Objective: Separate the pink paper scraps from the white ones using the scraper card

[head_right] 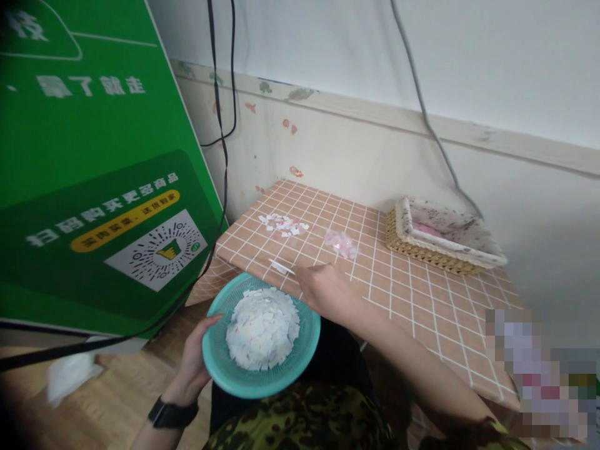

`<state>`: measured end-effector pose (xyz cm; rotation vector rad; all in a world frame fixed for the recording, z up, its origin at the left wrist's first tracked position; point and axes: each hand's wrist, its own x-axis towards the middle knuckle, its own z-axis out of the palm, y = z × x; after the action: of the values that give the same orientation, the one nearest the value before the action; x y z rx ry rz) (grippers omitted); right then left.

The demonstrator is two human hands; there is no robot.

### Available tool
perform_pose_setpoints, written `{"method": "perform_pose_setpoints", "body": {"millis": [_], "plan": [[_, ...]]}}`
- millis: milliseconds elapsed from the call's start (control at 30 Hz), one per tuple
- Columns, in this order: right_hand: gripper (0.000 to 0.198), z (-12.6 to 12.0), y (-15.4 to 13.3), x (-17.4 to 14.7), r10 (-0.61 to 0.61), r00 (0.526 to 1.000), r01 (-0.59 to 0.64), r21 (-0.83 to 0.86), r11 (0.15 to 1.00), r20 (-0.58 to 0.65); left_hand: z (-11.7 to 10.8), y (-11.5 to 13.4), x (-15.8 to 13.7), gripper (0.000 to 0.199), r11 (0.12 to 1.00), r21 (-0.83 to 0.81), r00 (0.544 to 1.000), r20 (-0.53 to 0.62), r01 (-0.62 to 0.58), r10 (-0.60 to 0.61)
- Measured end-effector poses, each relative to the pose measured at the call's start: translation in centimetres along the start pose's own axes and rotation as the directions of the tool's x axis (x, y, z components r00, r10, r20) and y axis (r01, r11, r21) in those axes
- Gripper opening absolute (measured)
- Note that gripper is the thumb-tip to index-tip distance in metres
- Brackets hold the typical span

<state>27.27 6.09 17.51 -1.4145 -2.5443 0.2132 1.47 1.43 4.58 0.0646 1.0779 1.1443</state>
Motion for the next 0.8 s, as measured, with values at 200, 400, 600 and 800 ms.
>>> {"method": "perform_pose_setpoints", "body": {"millis": [200, 400, 600, 800], "plan": [[0.026, 1.2, -1.5, -1.0, -0.031, 0.999, 0.031, 0.007, 0.999, -0.018, 0.5, 0.2, -0.3, 0.011, 1.0, 0.005, 1.0, -0.001, -0.006, 0.006], [0.025, 0.4, -1.3, -0.6, 0.017, 0.997, -0.001, 0.22, 0.976, -0.069, 0.6, 0.3, -0.5, 0.01, 1.0, -0.02, 1.0, -0.01, 0.011, -0.011], [0.023, 1.7, -1.1, 2.4, 0.217, 0.956, -0.156, 0.285, 0.946, -0.199, -0.1, -0.3, 0.2, 0.013, 1.0, 0.003, 1.0, 0.018, -0.011, 0.011], [0.024, 3.3, -2.7, 6.7, 0.337, 0.909, -0.276, 0.253, 0.927, -0.244, -1.8, -1.6, 2.0, 0.013, 1.0, 0.022, 1.0, 0.022, 0.021, -0.021]]}}
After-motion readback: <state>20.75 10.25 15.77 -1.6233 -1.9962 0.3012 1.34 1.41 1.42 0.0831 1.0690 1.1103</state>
